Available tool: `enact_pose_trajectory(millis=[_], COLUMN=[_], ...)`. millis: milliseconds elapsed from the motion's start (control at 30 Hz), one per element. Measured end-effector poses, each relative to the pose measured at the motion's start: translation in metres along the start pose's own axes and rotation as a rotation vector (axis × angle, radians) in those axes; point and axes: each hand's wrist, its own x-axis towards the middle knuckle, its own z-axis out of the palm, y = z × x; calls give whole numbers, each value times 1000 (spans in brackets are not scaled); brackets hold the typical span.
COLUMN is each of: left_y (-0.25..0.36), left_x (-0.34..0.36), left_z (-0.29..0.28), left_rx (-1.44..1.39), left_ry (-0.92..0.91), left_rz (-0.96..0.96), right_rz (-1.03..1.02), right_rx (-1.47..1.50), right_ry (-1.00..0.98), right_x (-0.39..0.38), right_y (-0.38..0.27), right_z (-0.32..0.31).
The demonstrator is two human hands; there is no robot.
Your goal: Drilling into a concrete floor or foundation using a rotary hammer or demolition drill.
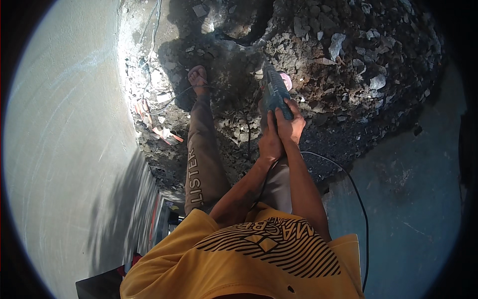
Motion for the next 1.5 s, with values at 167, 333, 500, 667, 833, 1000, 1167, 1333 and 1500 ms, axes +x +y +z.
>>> enact_pose_trajectory(millis=[167,333,500,667,833,1000,1167,1333,1500], left_y=[-12,-10,-12,-9,-15,-13,-14,-9,-10], left_x=[2,2,3,3,6,4,6,4,6], left_z=[9,8,8,8,14,15,20,20,22], left_rx=[60,74,39,27,59,28,39,62,77], left_ry=[131,85,124,88,185,141,182,162,196], left_rz=[134,83,143,77,180,119,173,147,199], right_rz=[39,-51,-46,-61,-60,-32,-10,7,-9], right_rx=[39,-2,4,-32,-27,-37,35,48,45], right_ry=[-23,32,25,25,24,16,-17,-19,-22], right_x=[-1,-1,-1,0,1,1,6,7,8], right_y=[-2,2,-3,-1,-4,-5,0,1,2], right_z=[0,0,1,0,-1,-2,-4,-7,-8])
